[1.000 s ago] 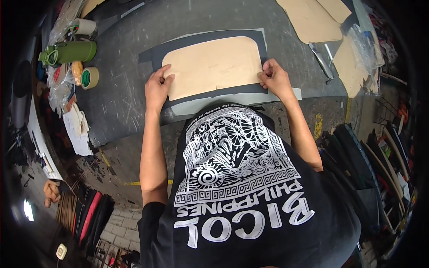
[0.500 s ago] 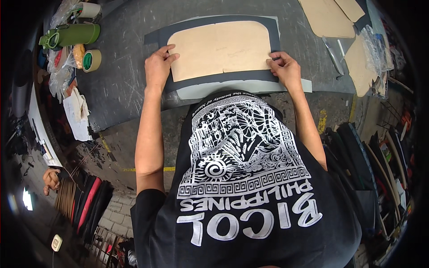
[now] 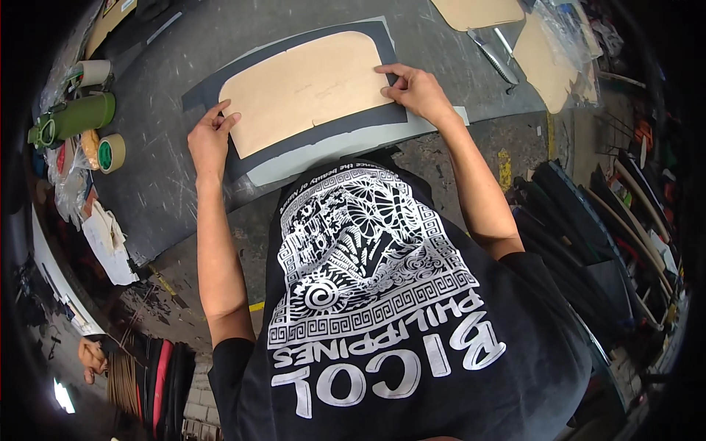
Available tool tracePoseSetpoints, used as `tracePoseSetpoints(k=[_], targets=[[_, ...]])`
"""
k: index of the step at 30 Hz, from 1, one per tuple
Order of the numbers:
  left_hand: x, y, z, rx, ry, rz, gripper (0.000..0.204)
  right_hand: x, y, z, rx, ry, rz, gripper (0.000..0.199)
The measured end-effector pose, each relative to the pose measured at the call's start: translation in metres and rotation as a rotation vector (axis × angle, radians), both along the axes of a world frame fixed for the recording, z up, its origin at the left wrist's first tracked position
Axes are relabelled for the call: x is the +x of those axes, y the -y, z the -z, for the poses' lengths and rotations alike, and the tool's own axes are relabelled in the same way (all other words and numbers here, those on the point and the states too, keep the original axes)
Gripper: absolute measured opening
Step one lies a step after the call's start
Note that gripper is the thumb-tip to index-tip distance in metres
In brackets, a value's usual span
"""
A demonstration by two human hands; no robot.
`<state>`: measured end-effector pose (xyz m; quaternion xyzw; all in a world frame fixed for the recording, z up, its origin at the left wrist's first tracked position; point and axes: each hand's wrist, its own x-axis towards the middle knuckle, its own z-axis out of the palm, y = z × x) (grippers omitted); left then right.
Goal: Cutting and marking synthetic material using cardboard templates and a utility knife on a workbench.
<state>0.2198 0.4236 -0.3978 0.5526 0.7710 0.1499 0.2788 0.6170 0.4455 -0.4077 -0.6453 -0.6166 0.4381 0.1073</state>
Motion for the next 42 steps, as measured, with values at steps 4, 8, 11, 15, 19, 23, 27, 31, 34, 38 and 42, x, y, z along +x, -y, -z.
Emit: tracePoseSetpoints(k=[4, 8, 11, 15, 19, 23, 27, 31, 34, 38, 42], targets=[[-0.002, 0.001, -0.001, 0.007, -0.015, 0.003, 0.039, -0.005, 0.001, 0.000, -0.008, 0.004, 0.008, 0.050], [-0.002, 0.001, 0.002, 0.022, -0.033, -0.001, 0.039, -0.010, 0.002, -0.003, -0.002, 0.030, -0.002, 0.052], [-0.002, -0.001, 0.003, 0.038, -0.051, -0.006, 0.040, -0.010, 0.001, -0.005, -0.010, 0.062, -0.002, 0.053], [-0.002, -0.003, 0.005, 0.063, -0.059, -0.003, 0.041, -0.009, 0.000, -0.005, 0.003, 0.082, 0.022, 0.054], [-0.005, -0.002, 0.003, 0.051, -0.064, -0.006, 0.041, -0.013, 0.001, -0.005, 0.034, 0.068, 0.032, 0.055], [-0.009, 0.000, 0.003, 0.039, -0.064, -0.014, 0.042, -0.017, 0.004, -0.008, 0.049, 0.062, 0.028, 0.054], [-0.001, -0.003, -0.007, 0.011, -0.071, -0.034, 0.041, -0.019, 0.004, -0.013, 0.017, 0.033, 0.014, 0.052], [0.005, -0.004, -0.008, 0.022, -0.230, 0.063, 0.038, -0.018, 0.004, -0.019, -0.002, 0.069, 0.038, 0.051], [0.013, -0.002, 0.011, 0.247, -0.490, 0.290, 0.038, -0.017, 0.007, -0.007, 0.145, 0.038, 0.009, 0.054], [0.038, 0.002, 0.023, 0.137, -0.399, 0.476, 0.050, -0.017, 0.004, 0.003, 0.208, 0.030, -0.001, 0.054], [0.094, 0.004, -0.021, -0.128, -0.426, 0.461, 0.073, -0.014, 0.008, -0.001, 0.179, 0.021, 0.032, 0.051]])
